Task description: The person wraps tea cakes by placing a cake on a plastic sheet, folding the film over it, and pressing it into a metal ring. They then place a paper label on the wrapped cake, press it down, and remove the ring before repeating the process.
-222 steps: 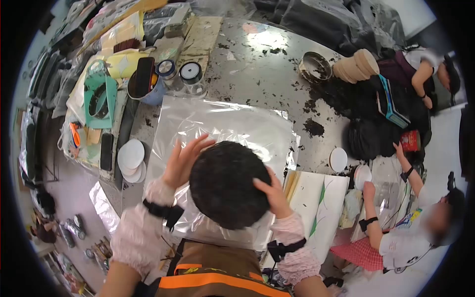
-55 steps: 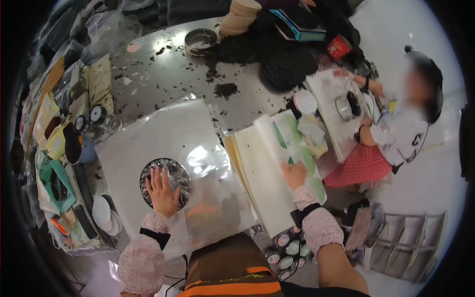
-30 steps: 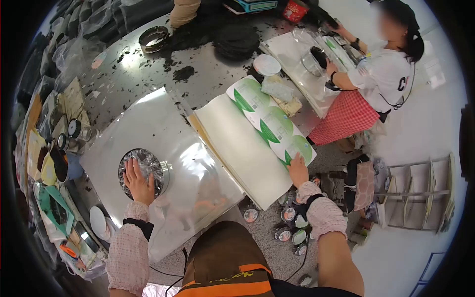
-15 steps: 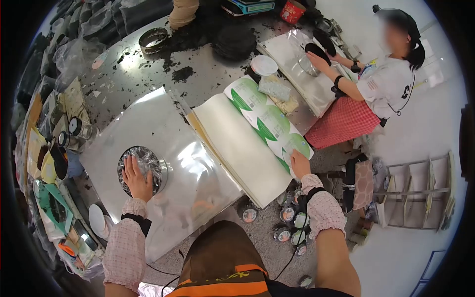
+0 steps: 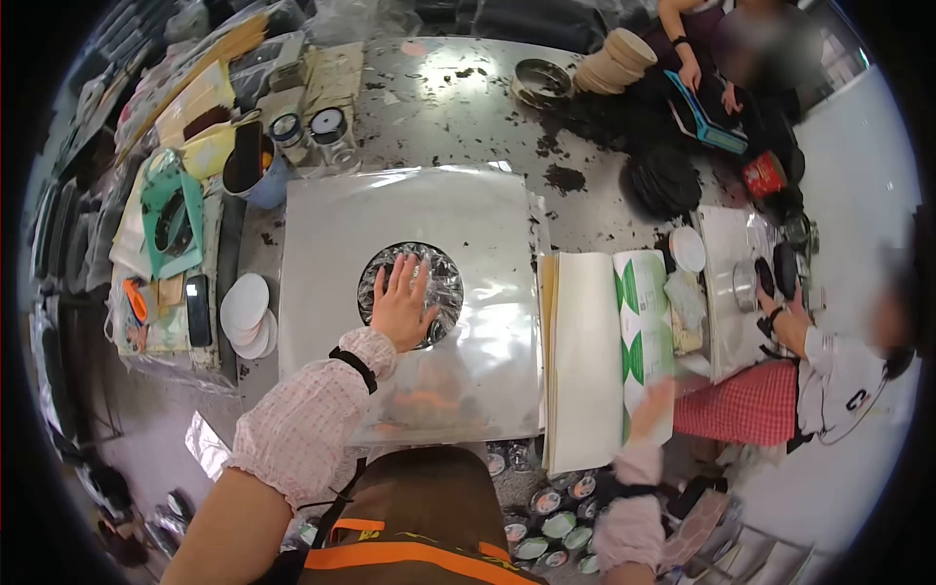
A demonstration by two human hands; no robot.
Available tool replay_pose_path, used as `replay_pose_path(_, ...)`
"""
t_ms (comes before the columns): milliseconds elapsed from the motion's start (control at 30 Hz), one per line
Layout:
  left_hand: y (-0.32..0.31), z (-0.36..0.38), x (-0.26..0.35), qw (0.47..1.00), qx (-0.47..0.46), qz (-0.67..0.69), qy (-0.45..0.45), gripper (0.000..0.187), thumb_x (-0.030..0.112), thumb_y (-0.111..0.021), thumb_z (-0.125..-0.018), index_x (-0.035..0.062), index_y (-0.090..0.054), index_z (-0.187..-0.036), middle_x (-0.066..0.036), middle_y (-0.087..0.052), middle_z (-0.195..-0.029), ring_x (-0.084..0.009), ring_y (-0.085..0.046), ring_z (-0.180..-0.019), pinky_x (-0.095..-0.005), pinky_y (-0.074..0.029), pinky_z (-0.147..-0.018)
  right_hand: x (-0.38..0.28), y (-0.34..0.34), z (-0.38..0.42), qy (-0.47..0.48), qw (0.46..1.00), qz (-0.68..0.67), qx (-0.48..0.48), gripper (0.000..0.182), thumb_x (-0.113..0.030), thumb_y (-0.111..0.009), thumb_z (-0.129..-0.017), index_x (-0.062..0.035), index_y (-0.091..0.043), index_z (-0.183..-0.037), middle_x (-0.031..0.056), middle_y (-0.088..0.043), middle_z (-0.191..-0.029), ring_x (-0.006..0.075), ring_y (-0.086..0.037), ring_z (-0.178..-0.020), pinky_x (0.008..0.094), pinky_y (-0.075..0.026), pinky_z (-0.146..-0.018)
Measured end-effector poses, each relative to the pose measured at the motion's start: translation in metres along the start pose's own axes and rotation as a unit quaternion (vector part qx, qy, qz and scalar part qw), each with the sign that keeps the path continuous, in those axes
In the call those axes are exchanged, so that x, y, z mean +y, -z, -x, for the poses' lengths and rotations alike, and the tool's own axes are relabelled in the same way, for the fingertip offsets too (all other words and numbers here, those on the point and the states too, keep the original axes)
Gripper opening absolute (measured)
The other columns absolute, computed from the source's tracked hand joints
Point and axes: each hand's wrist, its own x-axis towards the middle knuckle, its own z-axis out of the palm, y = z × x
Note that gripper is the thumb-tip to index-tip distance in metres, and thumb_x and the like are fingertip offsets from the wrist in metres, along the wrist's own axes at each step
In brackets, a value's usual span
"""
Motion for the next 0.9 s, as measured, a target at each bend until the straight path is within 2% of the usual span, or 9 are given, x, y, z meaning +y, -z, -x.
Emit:
replay_pose_path(33,0.002,-0.002,0.002,1.000,-0.008,-0.014,0.000,0.077,0.039,-0.060,-0.092,0.0019,-0.028,-0.151,-0.021,-0.026,-0.157,-0.0374,-0.018,-0.149,-0.0559,-0.013,-0.118,-0.074,-0.077,0.003,0.252,0.944,0.211,0.034,0.034,-0.011,-0.046,-0.100,0.0003,-0.051,-0.132,0.0205,-0.056,-0.130,0.0324,-0.057,-0.114,0.0417,-0.051,-0.094)
replay_pose_path(67,-0.002,-0.001,0.000,1.000,0.006,-0.020,-0.008,0.074,0.038,-0.060,-0.092,0.0024,-0.031,-0.150,-0.022,-0.029,-0.155,-0.0378,-0.019,-0.148,-0.0567,-0.014,-0.118,-0.186,-0.114,0.007,0.018,0.981,-0.054,-0.184,0.034,-0.012,-0.047,-0.099,0.0017,-0.054,-0.130,0.0267,-0.058,-0.124,0.0391,-0.058,-0.112,0.0445,-0.050,-0.093)
replay_pose_path(100,-0.001,-0.002,-0.001,0.999,-0.012,-0.032,-0.001,0.073,0.038,-0.059,-0.092,0.0027,-0.032,-0.150,-0.022,-0.029,-0.155,-0.0383,-0.019,-0.148,-0.0571,-0.014,-0.118,-0.268,-0.116,0.005,0.221,0.924,0.043,-0.310,0.035,-0.010,-0.053,-0.096,0.0026,-0.055,-0.128,0.0282,-0.059,-0.125,0.0431,-0.058,-0.114,0.0463,-0.049,-0.094)
replay_pose_path(200,-0.005,-0.003,-0.007,0.998,-0.004,-0.042,-0.050,0.069,0.038,-0.057,-0.092,0.0044,-0.037,-0.148,-0.022,-0.031,-0.155,-0.0415,-0.022,-0.147,-0.0592,-0.017,-0.117,-0.376,-0.129,0.013,0.394,0.863,-0.256,-0.187,0.012,0.000,-0.062,-0.087,-0.0010,-0.050,-0.087,0.0253,-0.055,-0.135,0.0417,-0.053,-0.127,0.0450,-0.053,-0.096)
replay_pose_path(500,-0.005,-0.007,-0.007,0.998,0.047,0.047,-0.014,0.064,0.035,-0.058,-0.088,0.0081,-0.046,-0.145,-0.022,-0.040,-0.151,-0.0407,-0.029,-0.144,-0.0563,-0.020,-0.118,-0.392,-0.159,-0.008,0.449,0.838,-0.167,-0.263,0.011,0.001,-0.063,-0.086,-0.0010,-0.052,-0.089,0.0224,-0.055,-0.135,0.0409,-0.051,-0.129,0.0444,-0.054,-0.095)
replay_pose_path(667,0.010,-0.002,-0.006,1.000,-0.013,-0.011,-0.011,0.062,0.043,-0.062,-0.087,0.0193,-0.049,-0.143,-0.008,-0.047,-0.149,-0.0296,-0.037,-0.142,-0.0486,-0.024,-0.119,-0.390,-0.152,-0.008,0.479,0.803,-0.033,-0.352,0.040,-0.026,-0.063,-0.089,0.0032,-0.053,-0.113,0.0222,-0.053,-0.138,0.0358,-0.046,-0.134,0.0571,-0.029,-0.113)
replay_pose_path(800,-0.024,0.003,-0.017,0.966,0.024,0.256,0.011,0.062,0.039,-0.068,-0.085,0.0179,-0.050,-0.141,-0.008,-0.050,-0.144,-0.0272,-0.044,-0.136,-0.0453,-0.031,-0.115,-0.419,-0.162,-0.023,0.314,0.802,-0.237,-0.449,0.064,-0.030,-0.061,-0.090,0.0059,-0.041,-0.139,0.0236,-0.048,-0.143,0.0362,-0.041,-0.138,0.0561,-0.026,-0.114)
replay_pose_path(867,-0.039,0.002,-0.011,0.819,0.014,0.567,0.082,0.064,0.035,-0.069,-0.084,0.0152,-0.049,-0.142,-0.009,-0.050,-0.145,-0.0288,-0.046,-0.134,-0.0458,-0.033,-0.114,-0.425,-0.197,-0.026,0.217,0.787,-0.376,-0.439,0.075,-0.033,-0.059,-0.091,0.0058,-0.031,-0.148,0.0253,-0.044,-0.146,0.0383,-0.038,-0.140,0.0572,-0.024,-0.114)
replay_pose_path(900,-0.018,-0.001,-0.011,0.948,-0.009,0.319,-0.001,0.064,0.031,-0.069,-0.084,0.0120,-0.048,-0.142,-0.011,-0.051,-0.143,-0.0305,-0.046,-0.134,-0.0470,-0.033,-0.113,-0.420,-0.213,-0.020,0.223,0.800,-0.342,-0.440,0.076,-0.036,-0.058,-0.091,0.0052,-0.031,-0.148,0.0252,-0.041,-0.148,0.0387,-0.035,-0.141,0.0568,-0.023,-0.115)
